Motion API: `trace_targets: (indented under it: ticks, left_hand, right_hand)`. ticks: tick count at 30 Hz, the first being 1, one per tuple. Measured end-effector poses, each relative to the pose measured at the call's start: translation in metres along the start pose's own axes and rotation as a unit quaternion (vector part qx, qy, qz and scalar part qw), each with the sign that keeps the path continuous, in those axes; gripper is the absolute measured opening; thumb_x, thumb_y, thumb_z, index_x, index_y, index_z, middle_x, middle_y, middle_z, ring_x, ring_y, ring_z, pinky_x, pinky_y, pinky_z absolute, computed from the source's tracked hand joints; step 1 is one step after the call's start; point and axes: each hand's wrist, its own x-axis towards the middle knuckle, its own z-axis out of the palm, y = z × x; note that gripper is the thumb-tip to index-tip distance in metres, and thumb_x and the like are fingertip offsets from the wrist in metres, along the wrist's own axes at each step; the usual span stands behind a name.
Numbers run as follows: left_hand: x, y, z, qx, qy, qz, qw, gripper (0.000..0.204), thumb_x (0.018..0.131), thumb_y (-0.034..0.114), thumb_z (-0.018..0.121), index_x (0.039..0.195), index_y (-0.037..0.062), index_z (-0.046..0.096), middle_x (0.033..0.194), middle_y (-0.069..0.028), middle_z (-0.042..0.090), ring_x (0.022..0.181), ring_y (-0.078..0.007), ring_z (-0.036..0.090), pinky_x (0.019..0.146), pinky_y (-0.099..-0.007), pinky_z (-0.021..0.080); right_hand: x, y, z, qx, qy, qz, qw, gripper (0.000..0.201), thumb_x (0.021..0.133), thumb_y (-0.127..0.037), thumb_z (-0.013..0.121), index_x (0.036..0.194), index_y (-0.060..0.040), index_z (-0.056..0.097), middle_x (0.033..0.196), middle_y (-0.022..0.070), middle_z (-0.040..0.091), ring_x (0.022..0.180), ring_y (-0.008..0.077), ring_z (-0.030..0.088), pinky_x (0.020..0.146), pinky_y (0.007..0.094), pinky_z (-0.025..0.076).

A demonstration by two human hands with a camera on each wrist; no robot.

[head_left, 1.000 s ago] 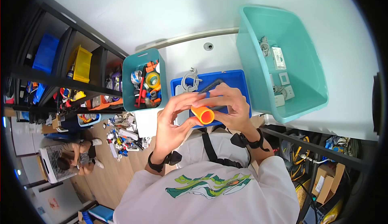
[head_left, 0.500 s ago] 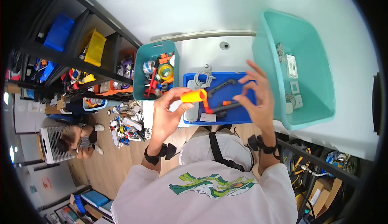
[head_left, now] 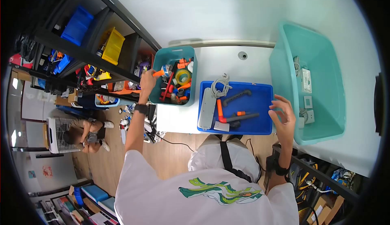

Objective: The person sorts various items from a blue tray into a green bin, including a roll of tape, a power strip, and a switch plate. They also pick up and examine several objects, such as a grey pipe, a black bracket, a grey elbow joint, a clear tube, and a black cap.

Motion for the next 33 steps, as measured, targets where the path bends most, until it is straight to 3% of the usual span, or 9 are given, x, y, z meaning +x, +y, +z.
trace_targets:
  ticks: [5, 8, 15, 20, 22, 28, 29, 31, 33]
  left_hand:
    - [0.065, -0.01, 0.032, 0.079, 0.022, -0.01, 0.997, 0.028, 0.082, 0.028, 0.082, 0.105, 0.0134, 0.076, 0.108, -0.0185, 0.072, 0.105, -0.0368, 0.069, 0.086, -0.0473, 0.057]
    - [0.102, -0.011, 0.06, 0.089, -0.103, -0.022, 0.99, 0.036, 0.081, 0.04, 0.08, 0.109, 0.0173, 0.076, 0.108, -0.017, 0.073, 0.099, -0.0373, 0.071, 0.085, -0.048, 0.058]
    - [0.142, -0.024, 0.121, 0.142, -0.051, 0.018, 0.988, 0.027, 0.084, 0.032, 0.075, 0.098, 0.0087, 0.073, 0.099, -0.0202, 0.072, 0.097, -0.0398, 0.071, 0.081, -0.0507, 0.059]
    - [0.164, -0.052, 0.16, 0.169, -0.036, 0.023, 0.985, 0.021, 0.09, 0.024, 0.068, 0.103, 0.0064, 0.07, 0.107, -0.0234, 0.071, 0.099, -0.0412, 0.071, 0.08, -0.0495, 0.06]
    - [0.164, -0.042, 0.144, 0.169, -0.094, 0.003, 0.981, 0.021, 0.092, 0.021, 0.066, 0.105, 0.0055, 0.069, 0.112, -0.0234, 0.07, 0.103, -0.0413, 0.071, 0.083, -0.0487, 0.06]
    - [0.152, -0.026, 0.095, 0.123, -0.097, -0.061, 0.986, 0.043, 0.09, 0.034, 0.068, 0.123, 0.0069, 0.066, 0.112, -0.0243, 0.07, 0.105, -0.0386, 0.071, 0.084, -0.0484, 0.059]
    - [0.168, -0.061, 0.114, 0.08, -0.104, -0.054, 0.99, 0.049, 0.091, 0.036, 0.069, 0.132, 0.0102, 0.063, 0.115, -0.023, 0.07, 0.093, -0.0347, 0.075, 0.079, -0.0446, 0.061]
    - [0.151, -0.051, 0.086, 0.028, -0.086, -0.058, 0.994, 0.049, 0.093, 0.036, 0.068, 0.134, 0.0104, 0.062, 0.105, -0.0135, 0.075, 0.064, -0.024, 0.075, 0.067, -0.039, 0.061]
    - [0.13, -0.035, 0.048, -0.034, -0.108, -0.048, 0.992, 0.047, 0.095, 0.036, 0.066, 0.132, 0.0066, 0.063, 0.106, -0.0132, 0.076, 0.066, -0.0215, 0.075, 0.061, -0.0346, 0.06]
  right_hand:
    - [-0.01, 0.008, -0.006, -0.029, 0.014, 0.024, 0.999, 0.028, 0.088, 0.001, 0.071, 0.115, -0.0053, 0.068, 0.136, 0.0133, 0.058, 0.1, 0.0171, 0.065, 0.084, 0.0295, 0.054]
    - [-0.023, 0.012, -0.013, -0.033, 0.032, 0.044, 0.998, 0.028, 0.089, 0.002, 0.071, 0.116, -0.0044, 0.067, 0.135, 0.0137, 0.058, 0.099, 0.017, 0.065, 0.084, 0.0293, 0.054]
    - [-0.055, 0.021, -0.012, -0.061, 0.082, 0.13, 0.986, 0.028, 0.09, 0.003, 0.07, 0.117, -0.002, 0.065, 0.129, 0.0112, 0.062, 0.098, 0.0153, 0.066, 0.082, 0.0286, 0.053]
    - [-0.065, 0.019, 0.0, -0.053, 0.114, 0.168, 0.978, 0.031, 0.09, 0.005, 0.069, 0.12, -0.0002, 0.064, 0.119, 0.0085, 0.066, 0.097, 0.0144, 0.066, 0.083, 0.0283, 0.053]
    - [-0.063, 0.016, 0.005, -0.058, 0.106, 0.17, 0.978, 0.031, 0.091, 0.005, 0.069, 0.121, -0.0003, 0.064, 0.11, 0.0075, 0.068, 0.096, 0.0135, 0.065, 0.084, 0.0282, 0.053]
    - [-0.05, 0.029, 0.007, -0.064, 0.066, 0.241, 0.966, 0.034, 0.091, -0.001, 0.071, 0.124, -0.0011, 0.063, 0.11, 0.0083, 0.069, 0.096, 0.0141, 0.065, 0.084, 0.0293, 0.053]
    - [-0.049, 0.036, 0.006, -0.059, 0.048, 0.259, 0.963, 0.036, 0.091, -0.003, 0.072, 0.125, -0.0011, 0.063, 0.111, 0.0088, 0.068, 0.096, 0.0145, 0.066, 0.083, 0.0297, 0.053]
    - [-0.041, 0.051, 0.012, -0.118, 0.035, 0.197, 0.973, 0.04, 0.091, -0.009, 0.074, 0.128, -0.001, 0.061, 0.114, 0.0119, 0.068, 0.095, 0.0173, 0.068, 0.08, 0.0309, 0.054]
    - [-0.03, 0.064, 0.015, -0.168, 0.014, 0.195, 0.966, 0.041, 0.09, -0.011, 0.075, 0.128, -0.0009, 0.06, 0.114, 0.0137, 0.068, 0.094, 0.0193, 0.068, 0.08, 0.0319, 0.054]
